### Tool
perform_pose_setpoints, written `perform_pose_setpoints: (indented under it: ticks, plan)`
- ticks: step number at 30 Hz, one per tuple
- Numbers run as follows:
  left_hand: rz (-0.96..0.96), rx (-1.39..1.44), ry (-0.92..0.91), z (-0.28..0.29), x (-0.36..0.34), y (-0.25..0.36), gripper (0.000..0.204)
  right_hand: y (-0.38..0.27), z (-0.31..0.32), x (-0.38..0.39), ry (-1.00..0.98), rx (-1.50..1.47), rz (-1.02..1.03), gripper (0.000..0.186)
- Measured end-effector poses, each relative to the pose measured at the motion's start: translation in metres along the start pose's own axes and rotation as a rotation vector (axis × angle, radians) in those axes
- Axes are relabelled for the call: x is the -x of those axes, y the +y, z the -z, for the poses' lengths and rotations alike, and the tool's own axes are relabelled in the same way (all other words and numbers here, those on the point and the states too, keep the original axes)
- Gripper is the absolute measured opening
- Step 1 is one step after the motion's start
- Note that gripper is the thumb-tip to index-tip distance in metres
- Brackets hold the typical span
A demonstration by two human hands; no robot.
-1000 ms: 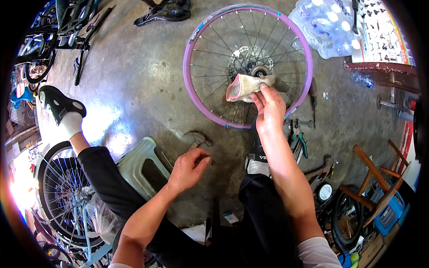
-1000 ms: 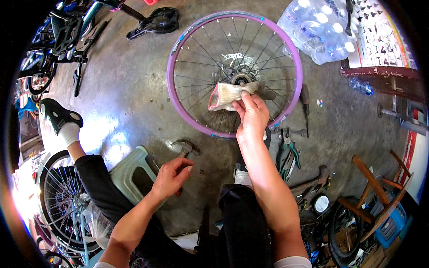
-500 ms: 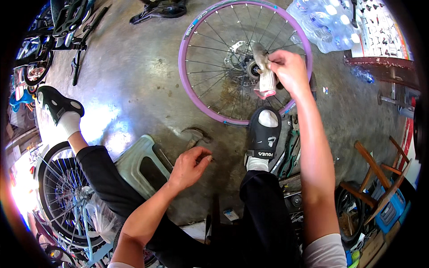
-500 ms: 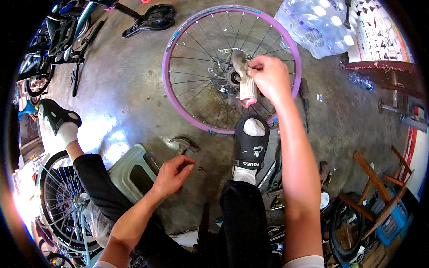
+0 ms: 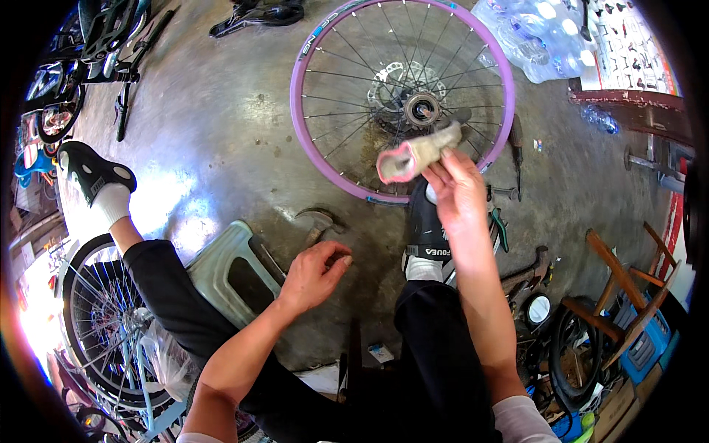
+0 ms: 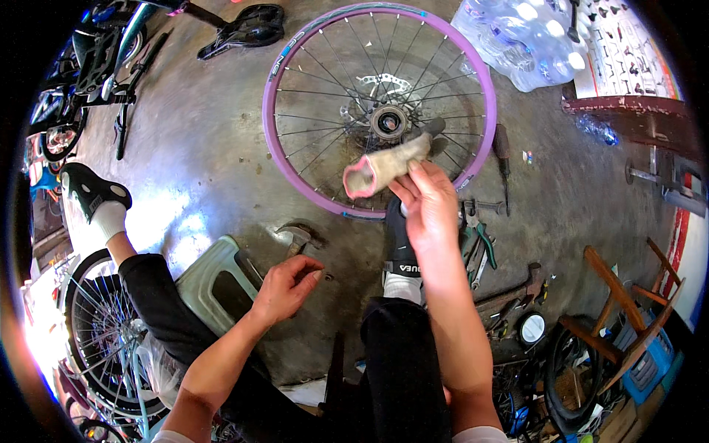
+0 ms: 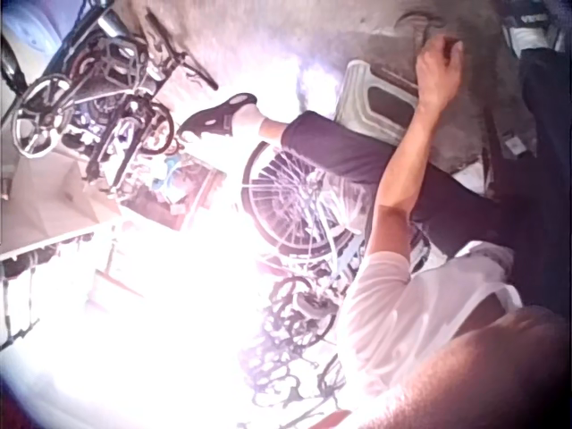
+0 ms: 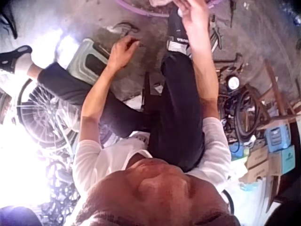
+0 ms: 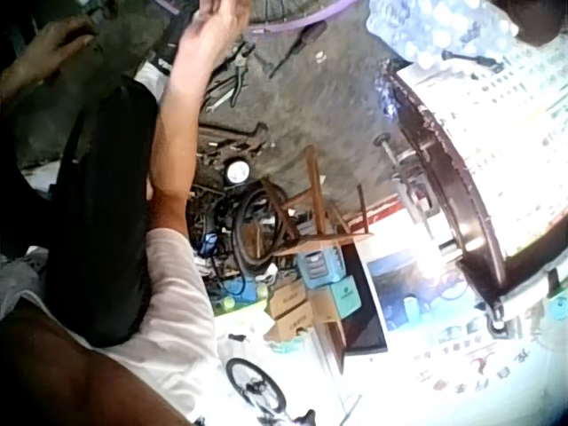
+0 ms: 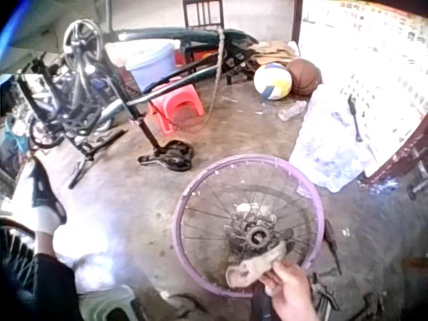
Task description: The person cleans a bicycle hub with a cloth and then uses a hammer and a punch to drive a component into or out of the hub assembly.
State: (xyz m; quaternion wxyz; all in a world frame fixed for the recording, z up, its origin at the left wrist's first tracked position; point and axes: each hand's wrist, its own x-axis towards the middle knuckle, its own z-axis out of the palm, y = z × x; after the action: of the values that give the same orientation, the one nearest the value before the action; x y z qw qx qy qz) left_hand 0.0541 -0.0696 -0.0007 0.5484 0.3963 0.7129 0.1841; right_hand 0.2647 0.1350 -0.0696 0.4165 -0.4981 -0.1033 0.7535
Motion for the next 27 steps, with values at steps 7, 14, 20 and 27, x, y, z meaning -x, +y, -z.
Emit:
perform_pose_setpoints:
  ticks: [7,14,20,27]
  plan:
    - [0.007,0.006,0.004,0.001,0.002,0.004,0.021,0.02,-0.038,-0.023,0.084,-0.037,0.07,0.018]
    - [0.024,-0.003,0.0,0.008,-0.002,0.004,0.025,0.012,-0.039,-0.033,0.199,0.253,0.277,0.019]
    - [-0.008,0.009,-0.009,0.003,-0.001,0.007,0.024,-0.009,-0.034,-0.042,0.151,0.433,0.353,0.025]
    - [0.018,-0.007,-0.016,0.001,-0.002,0.009,0.021,0.01,-0.041,-0.032,0.174,0.29,0.373,0.032]
